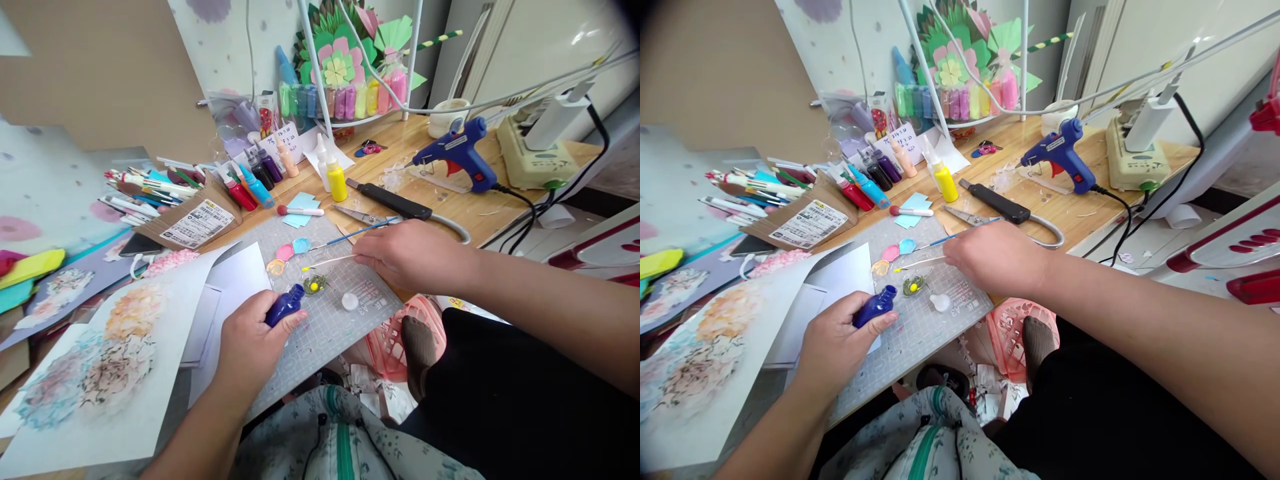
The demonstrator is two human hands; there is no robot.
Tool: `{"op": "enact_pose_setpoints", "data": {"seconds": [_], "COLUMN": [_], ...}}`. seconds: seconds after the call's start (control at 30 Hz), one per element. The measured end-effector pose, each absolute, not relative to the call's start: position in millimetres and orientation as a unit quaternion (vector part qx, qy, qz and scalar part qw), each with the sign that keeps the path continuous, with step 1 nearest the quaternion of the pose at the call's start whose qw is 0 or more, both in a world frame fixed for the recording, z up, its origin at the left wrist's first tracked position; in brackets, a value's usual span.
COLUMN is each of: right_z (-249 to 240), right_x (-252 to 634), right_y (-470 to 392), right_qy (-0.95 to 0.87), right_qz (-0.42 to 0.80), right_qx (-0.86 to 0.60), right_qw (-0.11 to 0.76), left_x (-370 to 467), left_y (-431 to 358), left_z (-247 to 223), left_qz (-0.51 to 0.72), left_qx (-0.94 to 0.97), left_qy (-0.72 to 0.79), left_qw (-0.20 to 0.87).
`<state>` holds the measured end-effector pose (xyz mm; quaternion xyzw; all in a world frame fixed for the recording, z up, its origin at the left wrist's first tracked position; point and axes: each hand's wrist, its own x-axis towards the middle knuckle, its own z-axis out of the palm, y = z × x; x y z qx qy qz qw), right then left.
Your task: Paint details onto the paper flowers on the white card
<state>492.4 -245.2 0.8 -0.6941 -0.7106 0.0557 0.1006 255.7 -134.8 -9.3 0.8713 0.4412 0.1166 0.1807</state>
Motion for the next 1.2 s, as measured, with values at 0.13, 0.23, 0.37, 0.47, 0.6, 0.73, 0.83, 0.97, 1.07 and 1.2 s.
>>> {"op": "enact_pose_setpoints", "data": {"seconds": [0.13, 0.23, 0.37, 0.47, 0.6, 0.73, 0.83, 0.97, 1.07, 1.2], "right_z": [4, 4, 4, 4, 5, 4, 3, 6, 9, 12], "right_x": [489, 488, 489, 489, 488, 489, 490, 491, 491, 491], "right_y": [-246, -246, -247, -247, -245, -245, -246, -248, -248, -249], "right_qy": [-0.702, -0.697, -0.699, -0.701, -0.695, -0.698, -0.699, -0.689, -0.684, -0.680], "right_qz": [0.064, 0.065, 0.061, 0.065, 0.071, 0.073, 0.067, 0.065, 0.074, 0.079], "right_qx": [-0.704, -0.710, -0.707, -0.705, -0.711, -0.708, -0.708, -0.717, -0.720, -0.724], "right_qw": [0.086, 0.083, 0.088, 0.090, 0.082, 0.079, 0.080, 0.083, 0.088, 0.087], "left_x": [257, 257, 256, 256, 257, 260, 261, 256, 249, 245], "left_y": [-134, -132, -130, -129, -128, -126, -126, -126, -125, -124], "left_z": [-9, -9, -9, -8, -6, -3, -1, -1, -4, -7], "left_qz": [0.114, 0.109, 0.100, 0.095, 0.086, 0.068, 0.044, 0.031, 0.069, 0.111], "left_qx": [0.876, 0.882, 0.891, 0.895, 0.903, 0.908, 0.910, 0.914, 0.918, 0.932], "left_qy": [0.440, 0.434, 0.424, 0.417, 0.404, 0.399, 0.403, 0.401, 0.389, 0.344], "left_qw": [0.160, 0.146, 0.132, 0.128, 0.117, 0.107, 0.087, 0.055, 0.044, 0.034]}}
